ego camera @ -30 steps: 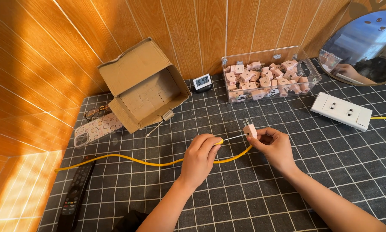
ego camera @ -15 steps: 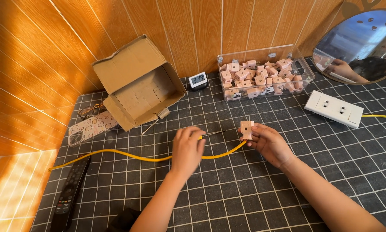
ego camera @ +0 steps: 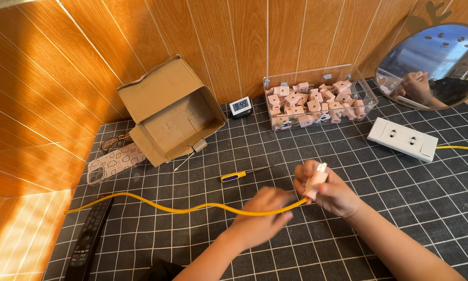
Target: The person assembles a pink electrical plug by opening the casing, inserting wires into the terminals, and tightening them with a screwdriver. They then reassemble the plug, test it on a power strip, and disassemble it again.
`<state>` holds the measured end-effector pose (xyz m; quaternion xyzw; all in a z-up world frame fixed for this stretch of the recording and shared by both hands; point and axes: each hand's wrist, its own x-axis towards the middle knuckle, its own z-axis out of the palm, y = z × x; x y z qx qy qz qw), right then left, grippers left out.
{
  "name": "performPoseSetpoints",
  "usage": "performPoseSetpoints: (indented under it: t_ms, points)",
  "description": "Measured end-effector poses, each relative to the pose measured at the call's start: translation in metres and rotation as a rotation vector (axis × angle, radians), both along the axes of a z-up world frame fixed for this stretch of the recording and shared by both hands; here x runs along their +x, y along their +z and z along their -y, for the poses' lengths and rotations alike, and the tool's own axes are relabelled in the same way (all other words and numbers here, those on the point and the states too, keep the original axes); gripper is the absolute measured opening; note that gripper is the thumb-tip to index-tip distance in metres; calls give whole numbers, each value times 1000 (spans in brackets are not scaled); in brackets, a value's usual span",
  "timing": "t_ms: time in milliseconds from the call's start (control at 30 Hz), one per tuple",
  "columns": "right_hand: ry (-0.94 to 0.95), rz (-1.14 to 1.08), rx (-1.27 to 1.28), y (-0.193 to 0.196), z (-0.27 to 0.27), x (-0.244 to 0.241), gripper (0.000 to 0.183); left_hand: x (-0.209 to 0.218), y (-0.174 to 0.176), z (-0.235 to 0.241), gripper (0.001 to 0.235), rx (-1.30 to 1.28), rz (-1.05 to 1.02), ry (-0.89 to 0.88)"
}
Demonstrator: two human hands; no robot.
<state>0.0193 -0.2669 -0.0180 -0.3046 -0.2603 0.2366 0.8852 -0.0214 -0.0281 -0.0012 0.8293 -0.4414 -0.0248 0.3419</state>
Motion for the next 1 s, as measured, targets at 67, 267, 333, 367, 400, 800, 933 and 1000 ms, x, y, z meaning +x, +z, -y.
performPoseSetpoints:
  t_ms: [67,267,333,367,400,800,933,1000]
  points:
    - [-97,99,-177,2,-7,-1,27,3,4,-2,47,-146,11,118]
    - [-246,258,-697,-20,-18,-3,40,3,12,-6,33,-519,-50,108]
    - [-253,379,-820,-6,-16,-3,39,4,13,-6,30,-556,-50,138]
    - [-252,375,-820,3,-5,2,39,5,13,-7,30,-556,-54,139]
    - [-512,504,-1179,13,5,6,46,6,14,-9,29,-564,-61,173]
    - [-1020,111,-2079,-3,230,45,112,20,7,-14,25,-627,-191,322]
    - [-884,118,-2135,0,218,42,87,22,3,-16,26,-601,-220,341]
    - [-806,281,-2143,-11,201,50,97,24,1,-16,23,-600,-206,345]
